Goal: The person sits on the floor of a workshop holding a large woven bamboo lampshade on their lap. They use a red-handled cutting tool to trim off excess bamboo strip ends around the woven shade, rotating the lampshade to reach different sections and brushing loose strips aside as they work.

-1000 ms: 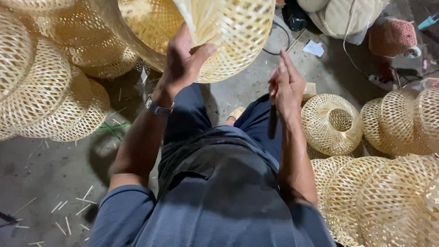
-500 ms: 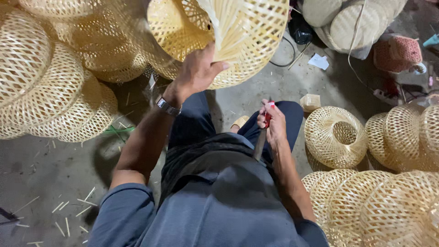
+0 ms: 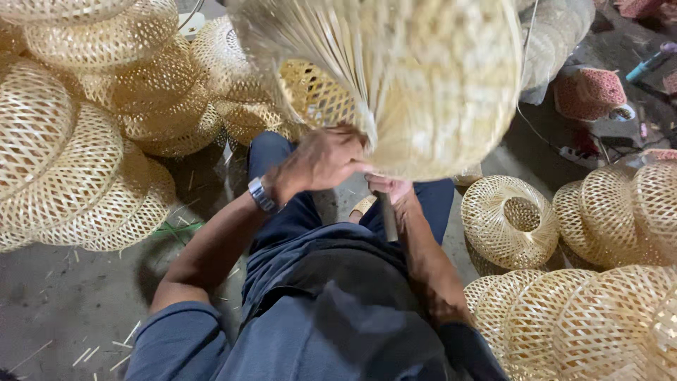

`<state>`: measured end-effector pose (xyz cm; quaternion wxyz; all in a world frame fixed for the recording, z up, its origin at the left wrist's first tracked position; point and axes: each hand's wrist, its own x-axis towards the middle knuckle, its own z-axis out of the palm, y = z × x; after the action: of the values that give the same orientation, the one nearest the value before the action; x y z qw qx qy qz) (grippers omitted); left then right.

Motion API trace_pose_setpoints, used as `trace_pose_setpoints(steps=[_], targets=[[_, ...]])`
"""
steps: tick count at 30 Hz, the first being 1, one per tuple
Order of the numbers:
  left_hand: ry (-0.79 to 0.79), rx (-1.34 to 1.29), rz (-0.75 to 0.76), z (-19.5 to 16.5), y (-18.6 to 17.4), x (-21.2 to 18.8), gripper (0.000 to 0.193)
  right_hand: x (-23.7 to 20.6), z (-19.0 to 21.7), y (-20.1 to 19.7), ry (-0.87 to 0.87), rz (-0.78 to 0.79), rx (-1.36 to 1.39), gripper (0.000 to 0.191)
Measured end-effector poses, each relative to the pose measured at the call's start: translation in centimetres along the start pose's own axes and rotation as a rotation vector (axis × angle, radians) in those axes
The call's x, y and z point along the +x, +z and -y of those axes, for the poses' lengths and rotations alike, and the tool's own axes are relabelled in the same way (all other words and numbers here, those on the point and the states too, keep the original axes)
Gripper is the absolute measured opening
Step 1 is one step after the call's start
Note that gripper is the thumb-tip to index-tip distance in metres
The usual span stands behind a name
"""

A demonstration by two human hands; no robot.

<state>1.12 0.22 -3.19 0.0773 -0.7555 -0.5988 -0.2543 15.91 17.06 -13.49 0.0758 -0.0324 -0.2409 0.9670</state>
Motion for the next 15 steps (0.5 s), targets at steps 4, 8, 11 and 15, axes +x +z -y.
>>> trace_pose_setpoints(steps=[4,8,11,15], targets=[[-0.09,-0.172,-0.308,-1.7,-1.7,-4.0,0.073,-1.2,3.6,-1.3,-0.297,-0.077,-0.061,0.064],[-0.501,-1.6,-0.791,-2.1,-3.9,-9.9,0.08,-3.9,7.8,-0.9,-0.477,-0.137,-0.222,0.067],[-0.587,-1.753,-0.892,-0.9,-4.5,-12.7,0.088,-5.2,10.6,0.0,-0.584,-0.157,-0.427,0.071],[-0.659,-1.679,-0.761,2.1,-3.6,-13.3,0.088,-6.1,11.3,-0.1,-0.634,-0.071,-0.757,0.075]])
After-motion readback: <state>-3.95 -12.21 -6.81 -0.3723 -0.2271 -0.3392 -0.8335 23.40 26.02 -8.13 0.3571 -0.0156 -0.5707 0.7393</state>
